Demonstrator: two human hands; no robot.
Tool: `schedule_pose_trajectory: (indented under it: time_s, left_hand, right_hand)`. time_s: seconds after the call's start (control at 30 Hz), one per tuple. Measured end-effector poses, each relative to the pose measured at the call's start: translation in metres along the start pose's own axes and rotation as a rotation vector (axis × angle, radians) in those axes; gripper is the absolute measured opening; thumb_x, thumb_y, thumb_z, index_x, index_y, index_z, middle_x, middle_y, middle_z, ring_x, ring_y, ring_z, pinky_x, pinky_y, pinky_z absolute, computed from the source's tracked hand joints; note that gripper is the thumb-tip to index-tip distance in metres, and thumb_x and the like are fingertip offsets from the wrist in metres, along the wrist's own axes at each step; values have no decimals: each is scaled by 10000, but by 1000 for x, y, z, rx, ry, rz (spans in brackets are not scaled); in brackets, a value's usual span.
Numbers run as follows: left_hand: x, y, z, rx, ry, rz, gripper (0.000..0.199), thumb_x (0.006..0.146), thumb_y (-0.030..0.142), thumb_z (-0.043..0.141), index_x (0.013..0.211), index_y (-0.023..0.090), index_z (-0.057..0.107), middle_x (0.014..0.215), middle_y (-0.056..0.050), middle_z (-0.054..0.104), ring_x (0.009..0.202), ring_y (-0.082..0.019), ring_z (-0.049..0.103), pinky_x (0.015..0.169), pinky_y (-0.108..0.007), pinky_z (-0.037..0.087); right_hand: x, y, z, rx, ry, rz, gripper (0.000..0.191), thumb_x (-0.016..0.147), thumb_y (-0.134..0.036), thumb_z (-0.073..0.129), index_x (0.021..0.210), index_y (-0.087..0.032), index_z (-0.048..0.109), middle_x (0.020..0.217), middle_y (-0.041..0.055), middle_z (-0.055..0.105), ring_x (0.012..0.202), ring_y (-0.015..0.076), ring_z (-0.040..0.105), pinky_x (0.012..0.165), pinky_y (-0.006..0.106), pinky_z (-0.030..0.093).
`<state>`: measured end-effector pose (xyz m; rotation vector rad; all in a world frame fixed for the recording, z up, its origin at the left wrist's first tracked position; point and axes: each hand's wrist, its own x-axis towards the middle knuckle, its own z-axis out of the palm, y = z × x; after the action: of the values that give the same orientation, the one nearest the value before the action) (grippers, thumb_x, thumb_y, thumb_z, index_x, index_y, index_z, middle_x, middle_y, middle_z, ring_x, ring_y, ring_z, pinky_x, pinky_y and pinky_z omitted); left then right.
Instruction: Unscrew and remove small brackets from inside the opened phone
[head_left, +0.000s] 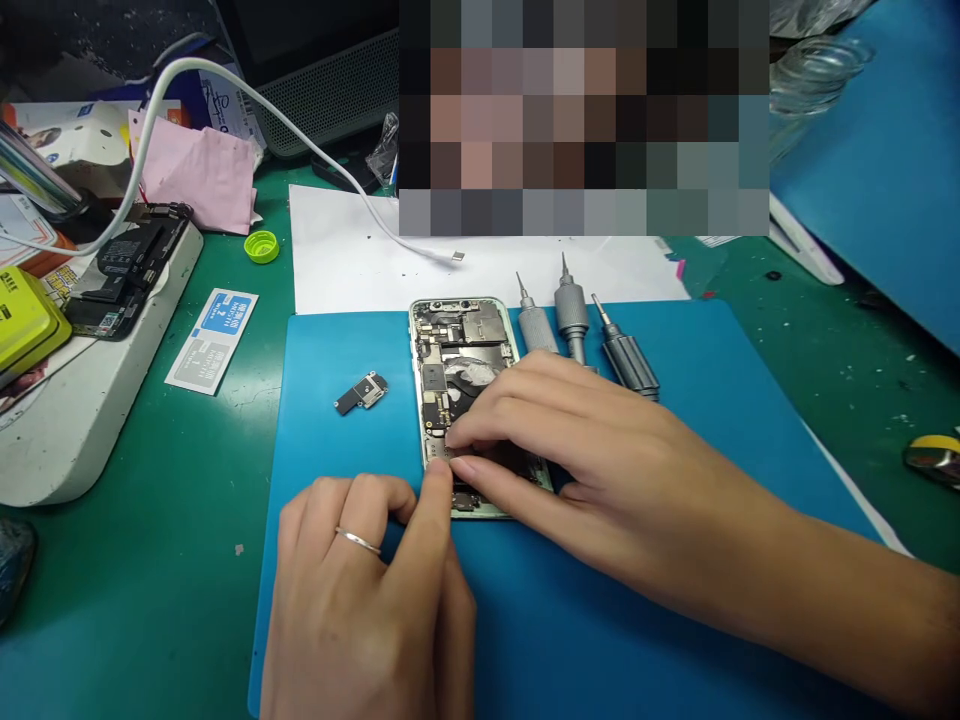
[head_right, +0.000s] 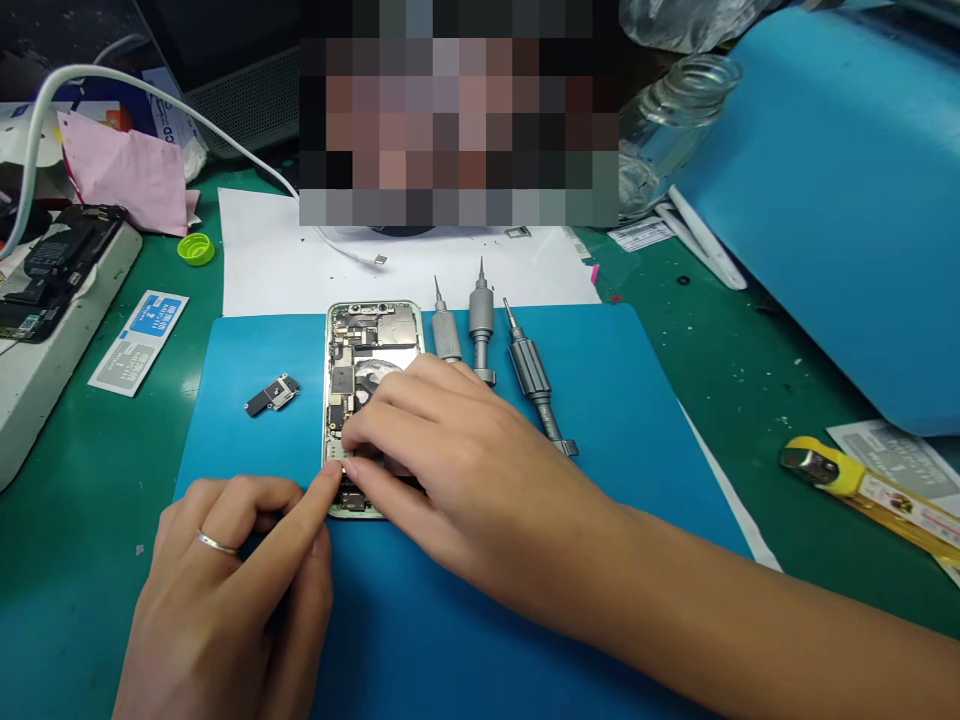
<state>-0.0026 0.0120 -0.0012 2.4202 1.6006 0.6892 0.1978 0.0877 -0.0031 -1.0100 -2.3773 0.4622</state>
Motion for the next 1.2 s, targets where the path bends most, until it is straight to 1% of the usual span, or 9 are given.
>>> schedule_pose_trajectory:
  time_s: [0.2,0.37,0.43,0.8,0.93,1.0,1.2]
  left_hand:
    - [-1,-2,-2,15,-16,33,391,1028,131,563,1409,177,638,1045,-57,668,886,-182,528,761,-361,375]
    - [-1,1,1,-1,21,-24,378,1038,130,533,1392,199,649,1037,-69,680,898,-192,546,770,-375,383]
    - [0,2,1,-11,22,-24,377,1038,127,536,1391,195,650,1041,-69,680,903,-190,546,779,-375,385]
    - [0,-5,-2,11,-6,48,401,1028,131,569,1425,156,622,1056,-62,659,918,-187,536,787,-357,382]
    - [0,-4,-5,16,-8,50,429,1037,140,572,1465,142,584,1064,-65,660,927,-187,533,790,-358,389]
    - [1,-4,-6,22,-1,40,439,1038,135,565,1477,135,567,1069,-69,667,928,-190,539,789,-361,398]
    - [2,-1,-6,5,54,-28,443,1039,146,541,1482,135,542,1079,-67,668,929,-189,562,801,-366,434]
  right_hand:
    - [1,0,0,-3,5,-7,117,1034,-198,604,976,-185,704,909,41,708,865,186,621,777,339,491]
    - [2,0,-1,-6,-3,-6,128,1034,-203,598,964,-192,704,914,63,723,857,197,639,764,348,506]
    - [2,0,0,-9,2,-7,130,1034,-203,598,962,-190,705,911,62,722,856,198,640,763,352,508]
    - [2,0,0,-15,-2,0,137,1033,-207,598,964,-192,715,912,63,726,859,201,640,767,353,508]
    - [3,-1,-2,-20,2,-2,188,1054,-204,555,946,-190,708,886,51,719,829,192,629,750,353,501]
    - [4,-2,-4,-4,24,0,209,1061,-195,532,931,-184,696,878,48,722,818,182,632,755,349,514]
    - [4,-5,-10,38,122,27,181,1042,-148,541,921,-201,665,846,15,740,768,162,655,772,366,540]
